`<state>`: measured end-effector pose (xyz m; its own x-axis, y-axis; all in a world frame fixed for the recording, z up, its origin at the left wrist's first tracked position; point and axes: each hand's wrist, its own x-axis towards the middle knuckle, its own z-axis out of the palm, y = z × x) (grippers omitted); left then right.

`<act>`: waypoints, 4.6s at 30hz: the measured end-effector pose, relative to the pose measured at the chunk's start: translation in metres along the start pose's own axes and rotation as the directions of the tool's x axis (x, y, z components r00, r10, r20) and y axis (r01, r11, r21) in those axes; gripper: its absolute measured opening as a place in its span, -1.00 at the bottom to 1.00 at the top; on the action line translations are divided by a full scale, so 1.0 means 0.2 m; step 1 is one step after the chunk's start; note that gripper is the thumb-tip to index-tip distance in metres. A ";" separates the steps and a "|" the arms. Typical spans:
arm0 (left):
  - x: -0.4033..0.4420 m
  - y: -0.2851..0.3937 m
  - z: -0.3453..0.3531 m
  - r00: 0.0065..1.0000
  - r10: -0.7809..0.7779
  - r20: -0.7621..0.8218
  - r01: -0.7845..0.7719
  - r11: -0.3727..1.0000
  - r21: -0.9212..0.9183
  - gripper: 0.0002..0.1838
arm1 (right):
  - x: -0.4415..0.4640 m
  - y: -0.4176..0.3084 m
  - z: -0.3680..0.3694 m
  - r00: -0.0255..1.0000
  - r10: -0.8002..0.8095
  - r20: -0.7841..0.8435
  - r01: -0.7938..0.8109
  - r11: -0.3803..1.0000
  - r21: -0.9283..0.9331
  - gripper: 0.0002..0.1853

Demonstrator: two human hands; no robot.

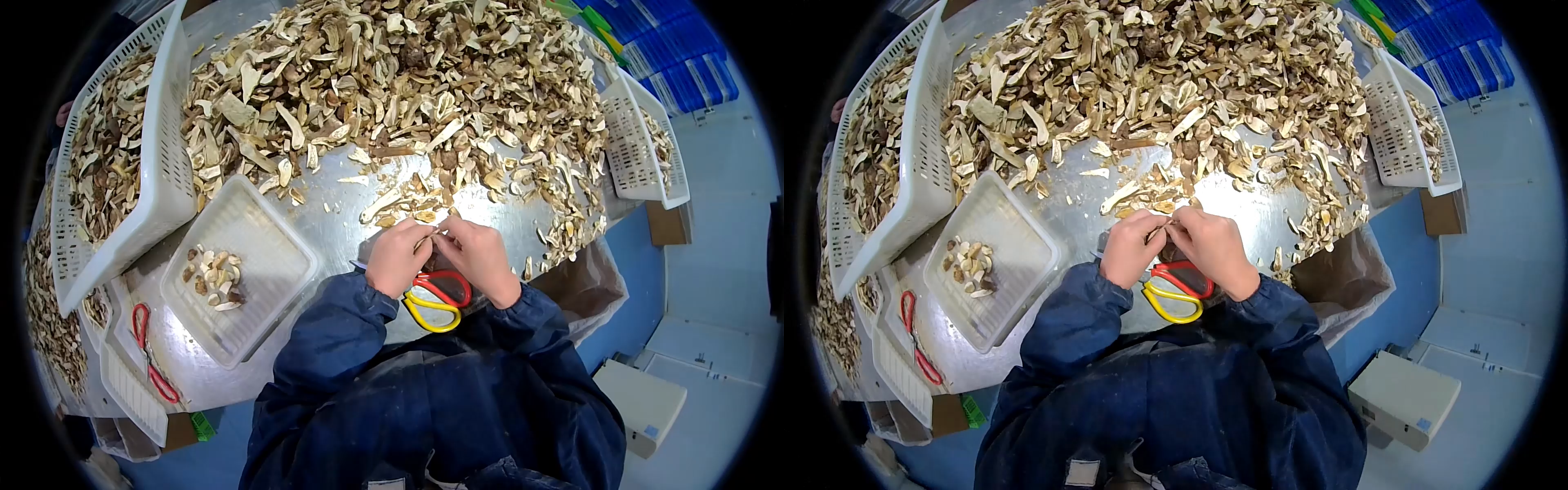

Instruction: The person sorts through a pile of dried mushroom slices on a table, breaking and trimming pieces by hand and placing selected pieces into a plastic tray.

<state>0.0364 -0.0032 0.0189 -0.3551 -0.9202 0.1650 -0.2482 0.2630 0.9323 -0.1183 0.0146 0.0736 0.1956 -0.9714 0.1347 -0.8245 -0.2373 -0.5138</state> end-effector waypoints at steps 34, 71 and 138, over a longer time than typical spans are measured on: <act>0.03 -0.14 -0.05 0.823 -0.359 0.439 0.421 -0.132 -0.897 -0.69 | 0.15 0.31 0.05 0.944 0.318 -0.083 -0.318 0.948 0.013 -0.81; 0.03 -0.08 -0.03 0.885 -0.318 0.340 0.396 0.133 -0.908 -0.75 | -0.20 0.30 -0.10 0.945 0.279 -0.173 -0.286 0.958 -0.014 -0.87; 0.01 -0.06 0.02 0.885 -0.334 0.324 0.451 0.444 -0.774 -0.70 | -0.06 0.13 0.09 0.731 0.177 0.658 -0.593 -0.311 0.743 -0.86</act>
<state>0.0355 -0.0066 0.0065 -0.5236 -0.8081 -0.2700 0.4270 -0.5231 0.7376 -0.1329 0.0200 0.0422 0.3464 -0.7595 -0.5506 0.5349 0.6421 -0.5492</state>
